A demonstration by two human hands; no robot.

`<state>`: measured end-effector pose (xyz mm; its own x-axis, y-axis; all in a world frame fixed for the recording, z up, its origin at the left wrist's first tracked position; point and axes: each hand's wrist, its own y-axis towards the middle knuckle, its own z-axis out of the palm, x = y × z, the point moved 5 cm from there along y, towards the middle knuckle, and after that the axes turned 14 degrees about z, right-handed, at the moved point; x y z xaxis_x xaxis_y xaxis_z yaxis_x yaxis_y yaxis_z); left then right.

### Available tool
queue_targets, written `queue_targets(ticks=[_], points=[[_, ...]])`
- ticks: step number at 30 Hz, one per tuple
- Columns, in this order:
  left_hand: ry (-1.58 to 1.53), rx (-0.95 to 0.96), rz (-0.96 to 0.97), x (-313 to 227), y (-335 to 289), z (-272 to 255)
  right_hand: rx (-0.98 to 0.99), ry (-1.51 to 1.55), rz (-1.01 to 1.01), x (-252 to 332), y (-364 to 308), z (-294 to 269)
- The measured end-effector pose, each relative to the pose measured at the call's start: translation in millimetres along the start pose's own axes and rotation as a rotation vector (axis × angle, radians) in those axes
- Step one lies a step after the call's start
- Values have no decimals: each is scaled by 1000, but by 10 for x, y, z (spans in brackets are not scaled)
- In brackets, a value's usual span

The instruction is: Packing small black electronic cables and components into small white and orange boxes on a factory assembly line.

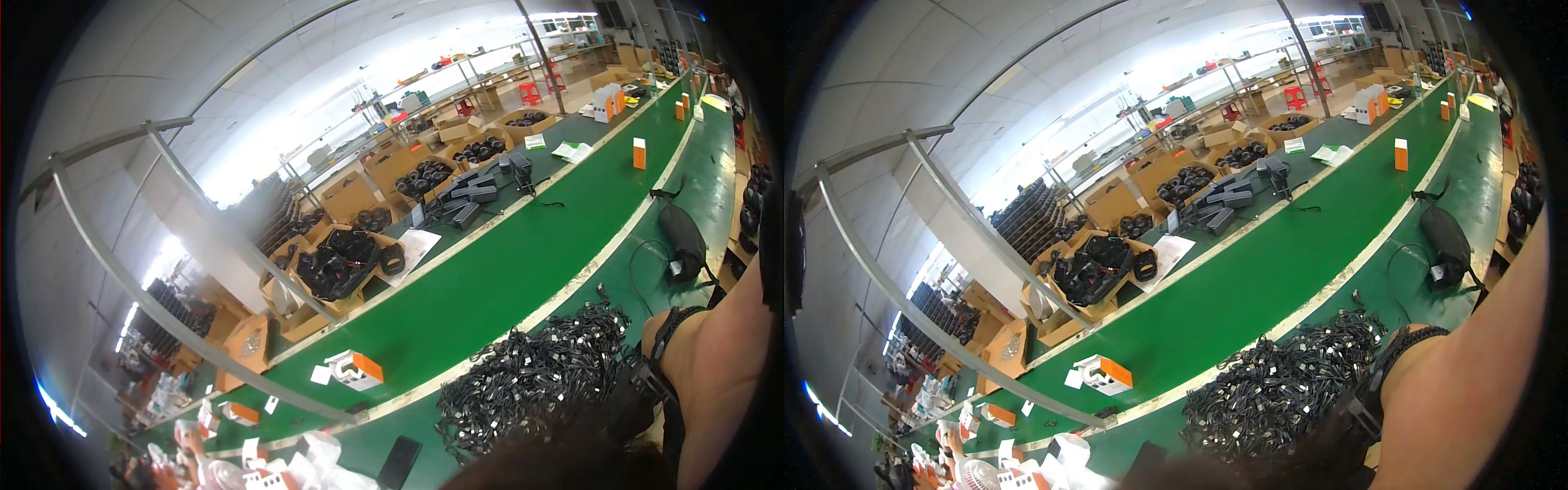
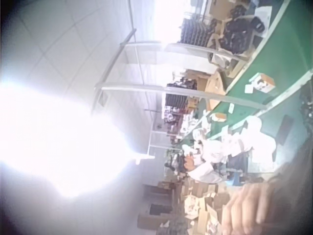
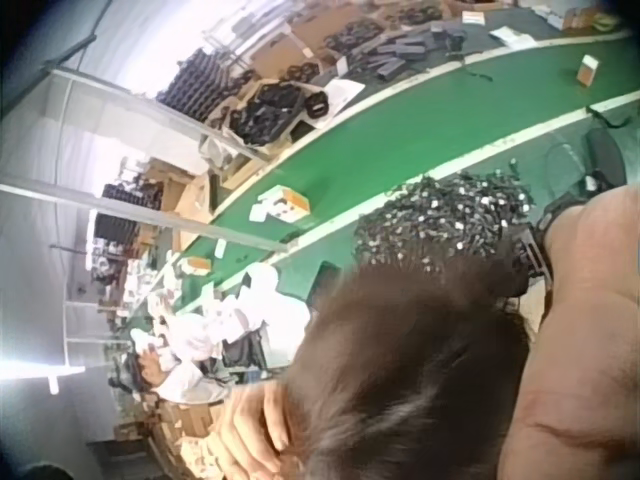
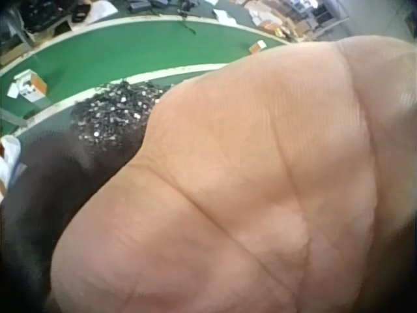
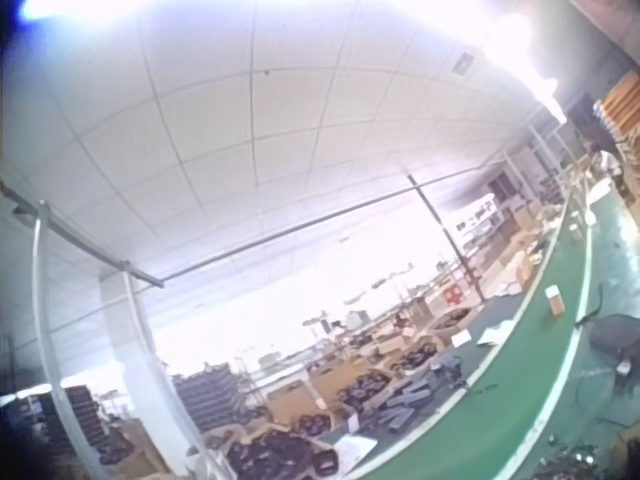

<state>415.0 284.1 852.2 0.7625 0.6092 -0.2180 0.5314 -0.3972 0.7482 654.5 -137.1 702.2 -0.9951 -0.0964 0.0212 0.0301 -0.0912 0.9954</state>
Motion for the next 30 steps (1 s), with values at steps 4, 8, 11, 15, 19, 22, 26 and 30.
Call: queue_targets(ticks=[4,8,11,15,19,22,26,30], points=[[35,-40,-22,180,-66,-91,11,-43,25,-57,1,90],[78,-110,-63,353,-399,-220,50,-63,42,-79,-44,334],[120,-183,-93,375,-705,-267,89,-68,37,-59,-42,469],[176,-242,-117,423,-842,-309,104,-91,39,-106,-12,534],[225,-268,-116,488,-653,-247,83,-139,47,-211,45,384],[255,-287,-120,538,-487,-207,72,-179,59,-299,107,252],[287,-391,-159,675,-761,-31,132,-207,41,-393,146,267],[283,-664,-287,863,-1947,834,363,-193,-49,-486,38,392]])
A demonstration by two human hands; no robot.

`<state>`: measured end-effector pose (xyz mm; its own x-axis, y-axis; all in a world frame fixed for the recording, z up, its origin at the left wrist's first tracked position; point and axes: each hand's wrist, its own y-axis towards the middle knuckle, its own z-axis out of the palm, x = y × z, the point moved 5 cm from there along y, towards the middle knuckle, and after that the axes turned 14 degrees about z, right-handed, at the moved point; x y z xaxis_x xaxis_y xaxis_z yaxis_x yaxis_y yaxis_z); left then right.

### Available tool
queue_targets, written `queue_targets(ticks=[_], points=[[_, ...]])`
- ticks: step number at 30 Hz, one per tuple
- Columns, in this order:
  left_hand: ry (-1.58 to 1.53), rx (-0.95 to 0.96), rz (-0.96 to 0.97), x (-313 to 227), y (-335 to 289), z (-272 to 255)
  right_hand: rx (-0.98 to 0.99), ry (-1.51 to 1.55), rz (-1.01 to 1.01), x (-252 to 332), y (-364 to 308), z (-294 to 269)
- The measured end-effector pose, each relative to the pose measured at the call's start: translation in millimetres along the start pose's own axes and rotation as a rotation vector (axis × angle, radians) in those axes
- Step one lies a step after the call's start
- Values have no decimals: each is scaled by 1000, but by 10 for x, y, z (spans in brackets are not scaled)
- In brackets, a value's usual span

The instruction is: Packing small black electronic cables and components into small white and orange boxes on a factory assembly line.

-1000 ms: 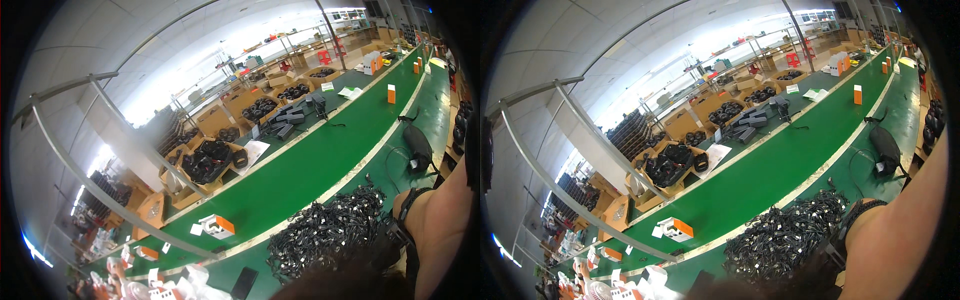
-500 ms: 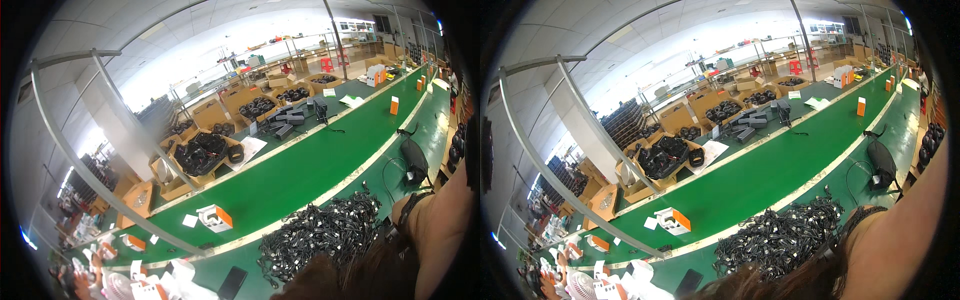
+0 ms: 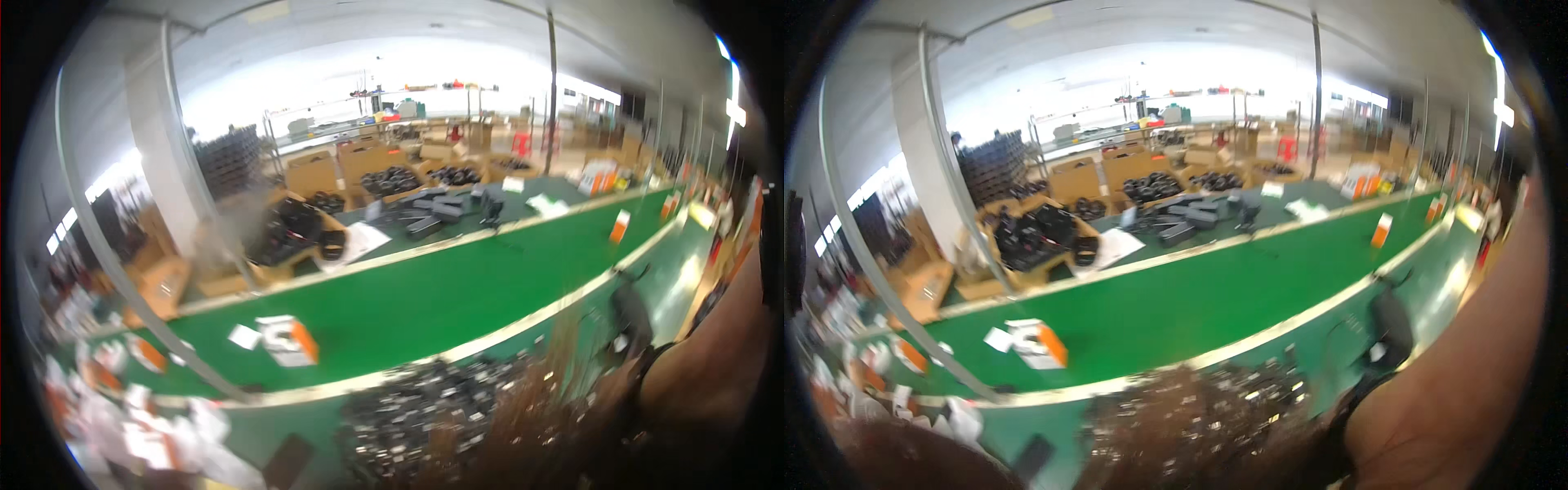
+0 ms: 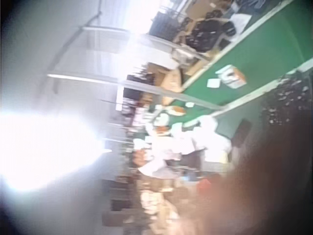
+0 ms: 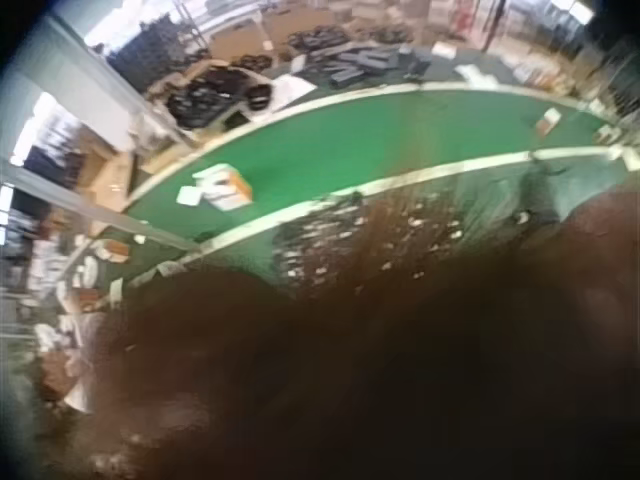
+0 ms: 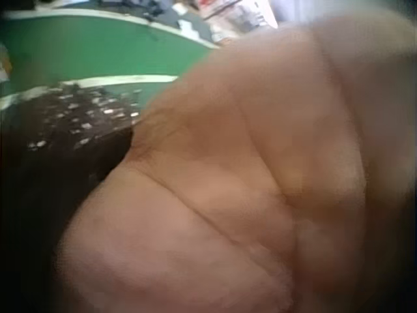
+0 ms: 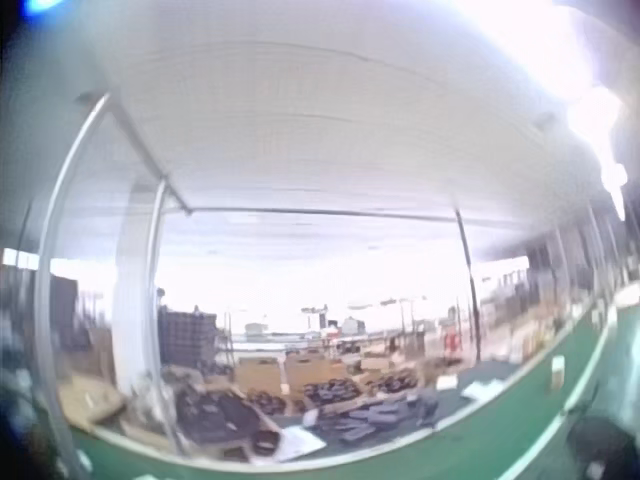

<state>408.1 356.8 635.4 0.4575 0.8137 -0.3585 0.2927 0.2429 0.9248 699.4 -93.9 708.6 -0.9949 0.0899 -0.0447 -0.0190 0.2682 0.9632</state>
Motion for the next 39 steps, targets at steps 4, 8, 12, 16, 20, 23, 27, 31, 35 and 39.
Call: queue_targets(ticks=[4,8,12,16,20,23,27,31,35,39], points=[[34,-224,-226,-84,-1476,808,248,31,-84,-512,-225,-170],[125,-129,-269,316,-1490,468,213,21,59,-440,-848,377],[91,177,-456,1880,-1917,1332,328,75,328,-190,-1365,349],[224,216,-636,3101,-2324,990,241,100,371,-348,-1353,349],[-208,298,-861,3223,-2479,1663,507,53,586,-493,-1813,621],[-206,321,-804,2972,-2357,1941,786,17,745,-633,-2588,905],[-20,259,-611,2191,-2195,1599,1008,-78,681,-613,-3005,1461],[-52,142,-637,813,-2384,1371,1176,-226,712,-742,-3345,1651],[299,96,-744,-404,-2971,765,1039,-173,703,-729,-3243,1500],[365,-127,-835,-1005,-3755,333,845,-25,842,-486,-2889,1376]])
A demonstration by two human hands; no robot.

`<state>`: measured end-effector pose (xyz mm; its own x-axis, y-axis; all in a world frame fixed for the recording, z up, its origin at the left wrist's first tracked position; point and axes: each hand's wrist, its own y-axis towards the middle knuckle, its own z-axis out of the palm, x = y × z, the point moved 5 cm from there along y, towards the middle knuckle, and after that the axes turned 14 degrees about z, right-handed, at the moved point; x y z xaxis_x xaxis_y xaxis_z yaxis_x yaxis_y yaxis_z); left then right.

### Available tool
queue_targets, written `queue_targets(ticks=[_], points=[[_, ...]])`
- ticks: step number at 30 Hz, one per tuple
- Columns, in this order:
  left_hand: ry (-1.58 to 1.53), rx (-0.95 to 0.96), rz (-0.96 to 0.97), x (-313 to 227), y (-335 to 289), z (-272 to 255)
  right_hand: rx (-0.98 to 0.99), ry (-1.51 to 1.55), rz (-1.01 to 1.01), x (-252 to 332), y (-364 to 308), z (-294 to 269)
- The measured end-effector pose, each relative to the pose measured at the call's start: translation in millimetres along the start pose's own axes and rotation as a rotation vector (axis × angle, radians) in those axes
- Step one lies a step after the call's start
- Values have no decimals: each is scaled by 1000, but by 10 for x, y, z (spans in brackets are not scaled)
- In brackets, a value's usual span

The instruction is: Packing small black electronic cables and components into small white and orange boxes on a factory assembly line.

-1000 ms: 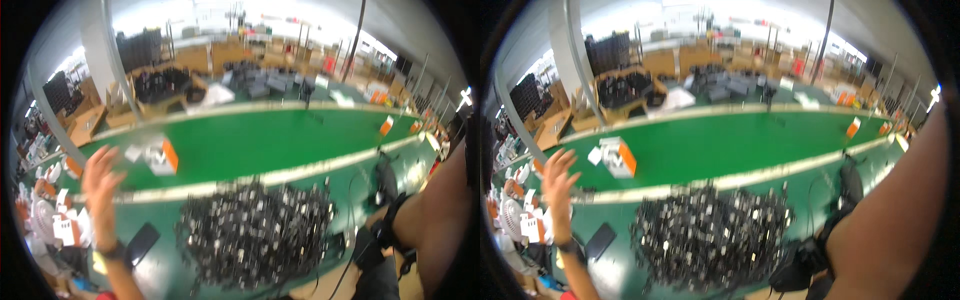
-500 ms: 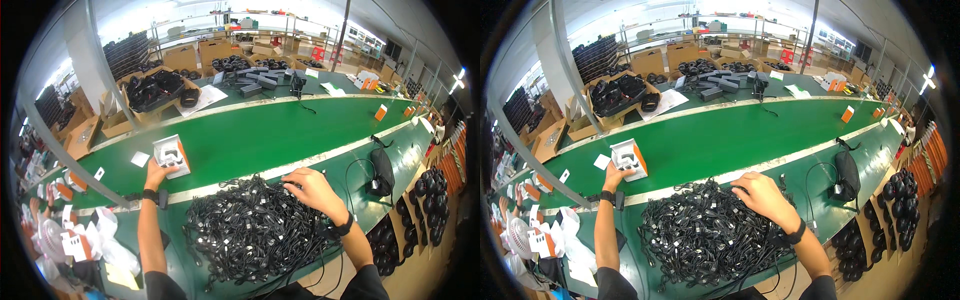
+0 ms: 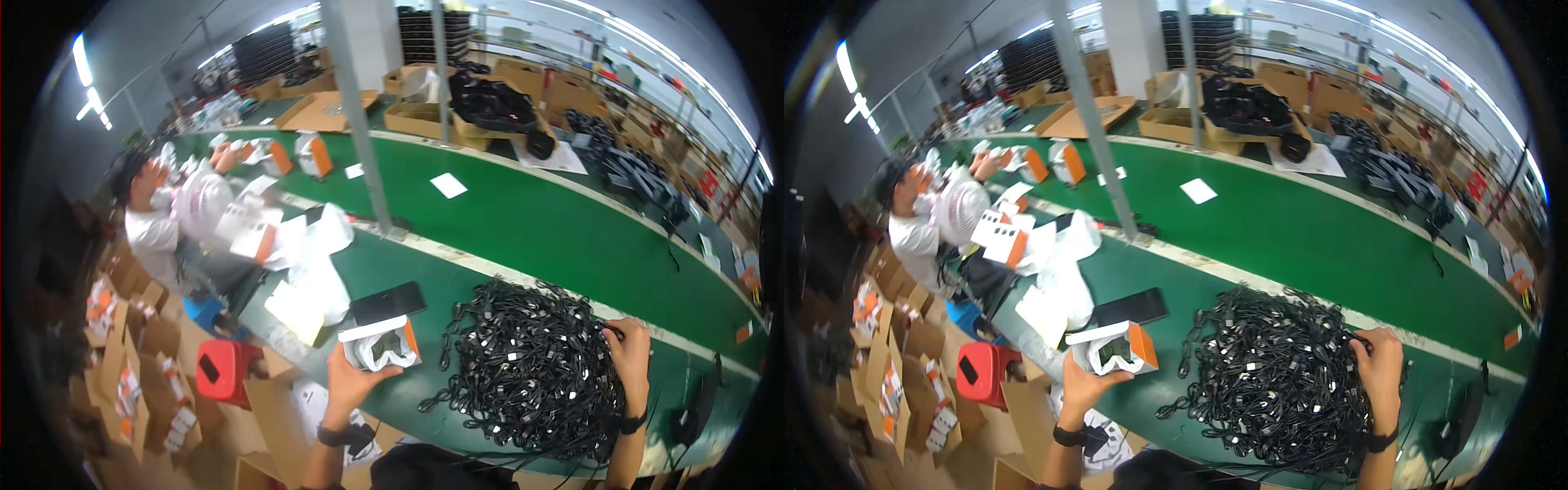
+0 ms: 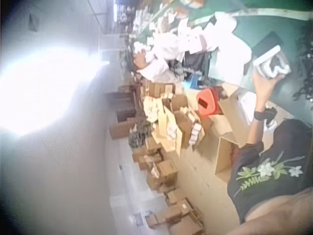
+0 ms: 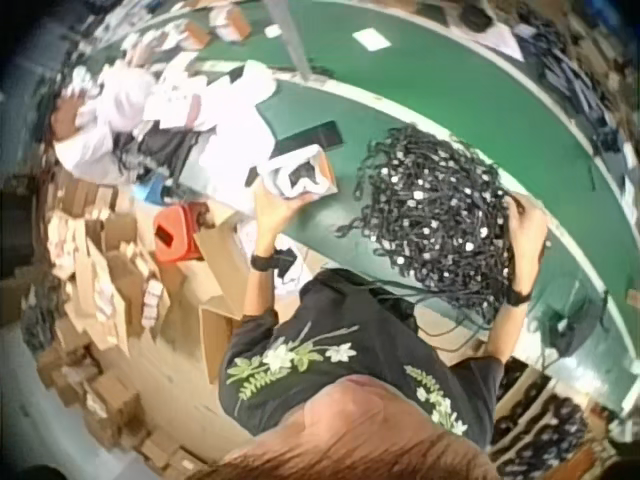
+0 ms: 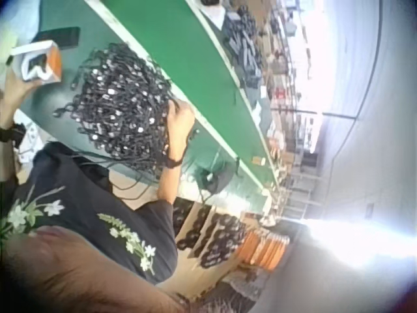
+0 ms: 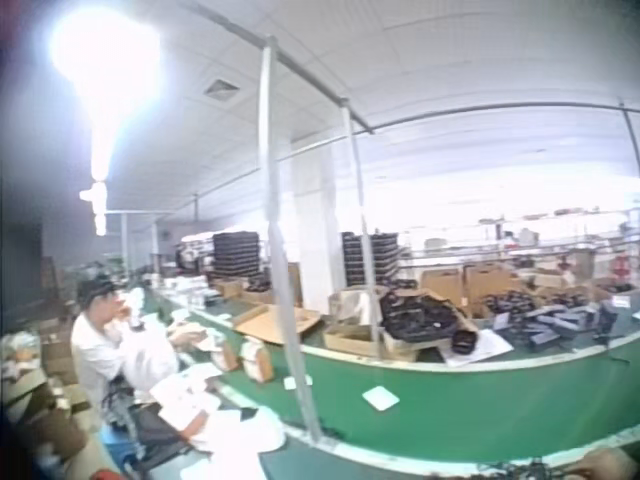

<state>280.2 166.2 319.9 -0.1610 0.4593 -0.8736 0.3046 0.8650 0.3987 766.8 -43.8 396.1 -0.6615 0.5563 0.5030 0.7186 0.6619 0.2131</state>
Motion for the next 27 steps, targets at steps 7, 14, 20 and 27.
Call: queue_targets(ticks=[7,14,20,27], points=[[-326,-171,-54,210,-452,-137,435,481,-506,2181,-882,-29],[-465,-297,-107,189,-349,88,432,514,-887,3096,-1527,1058],[-364,-300,-80,251,-335,35,68,35,-1085,3236,-1626,1755],[-874,-246,99,333,-319,-94,272,-137,-1100,3194,-1599,1681]])
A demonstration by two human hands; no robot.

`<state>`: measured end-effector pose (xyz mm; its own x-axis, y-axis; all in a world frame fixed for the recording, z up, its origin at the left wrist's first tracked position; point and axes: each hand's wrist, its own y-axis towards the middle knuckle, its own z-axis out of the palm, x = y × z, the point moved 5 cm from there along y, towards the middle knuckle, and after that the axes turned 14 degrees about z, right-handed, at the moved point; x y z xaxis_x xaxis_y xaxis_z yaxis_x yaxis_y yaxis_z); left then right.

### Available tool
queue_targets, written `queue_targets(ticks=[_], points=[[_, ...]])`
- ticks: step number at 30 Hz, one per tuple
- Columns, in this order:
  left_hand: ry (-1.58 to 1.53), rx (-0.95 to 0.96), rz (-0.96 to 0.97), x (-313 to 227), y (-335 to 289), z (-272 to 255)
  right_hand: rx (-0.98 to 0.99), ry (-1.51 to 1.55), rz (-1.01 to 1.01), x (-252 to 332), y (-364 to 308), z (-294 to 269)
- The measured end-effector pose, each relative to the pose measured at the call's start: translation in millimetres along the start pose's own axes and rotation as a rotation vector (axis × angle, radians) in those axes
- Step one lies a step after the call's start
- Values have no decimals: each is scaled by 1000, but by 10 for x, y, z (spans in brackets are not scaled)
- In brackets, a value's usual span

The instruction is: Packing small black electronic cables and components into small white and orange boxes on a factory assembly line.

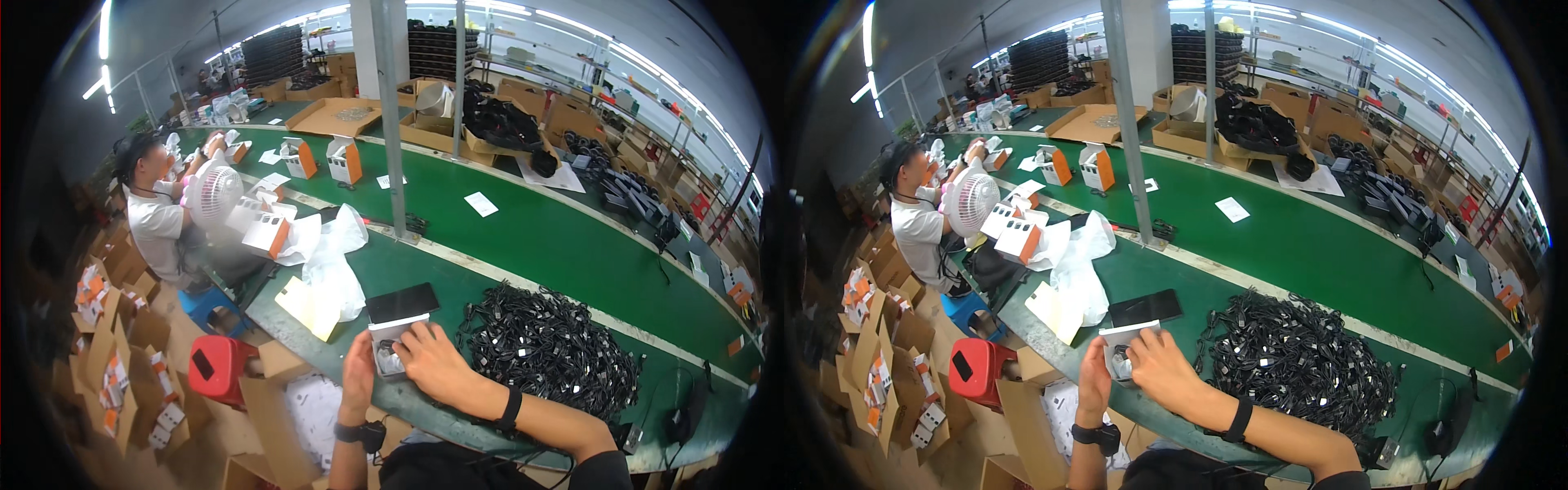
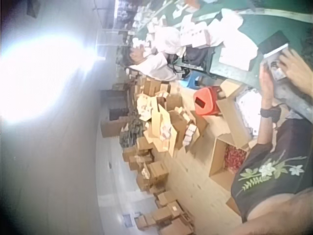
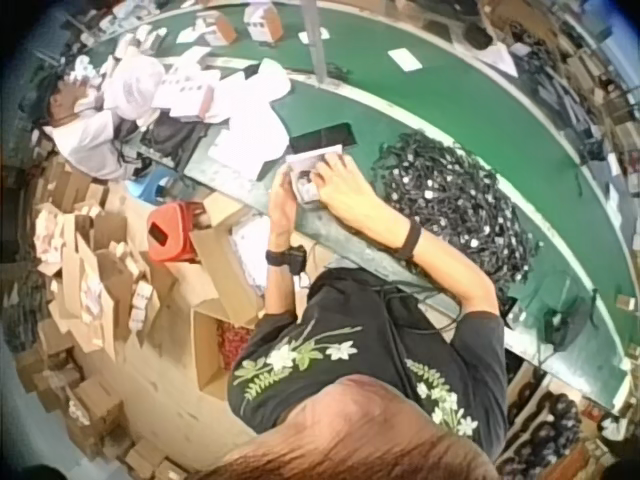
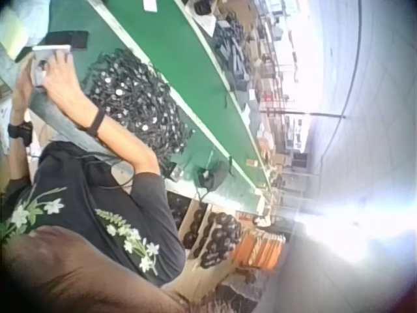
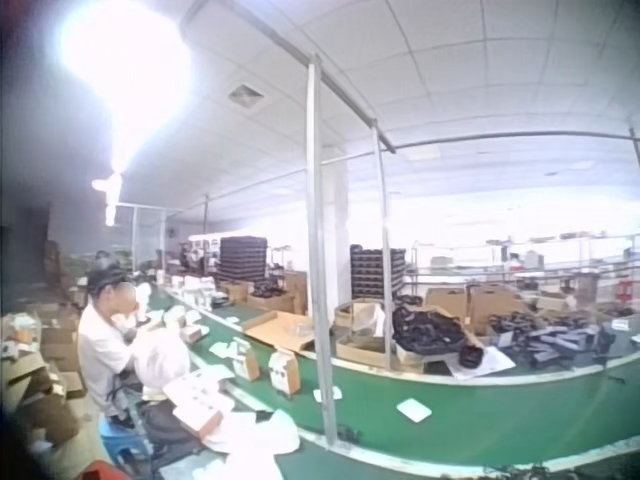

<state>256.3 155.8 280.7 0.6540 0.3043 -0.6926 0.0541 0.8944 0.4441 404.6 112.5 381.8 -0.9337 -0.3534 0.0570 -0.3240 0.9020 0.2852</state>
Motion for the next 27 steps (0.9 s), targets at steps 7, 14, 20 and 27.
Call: queue_targets(ticks=[7,14,20,27], points=[[313,92,-138,-22,235,15,-160,215,23,-212,-238,-142],[372,124,-106,-45,262,109,-164,463,109,-231,-513,-54],[400,261,38,-52,318,78,-127,521,127,-374,-444,-13],[543,602,408,-189,344,219,-207,459,127,-374,-498,-71]])
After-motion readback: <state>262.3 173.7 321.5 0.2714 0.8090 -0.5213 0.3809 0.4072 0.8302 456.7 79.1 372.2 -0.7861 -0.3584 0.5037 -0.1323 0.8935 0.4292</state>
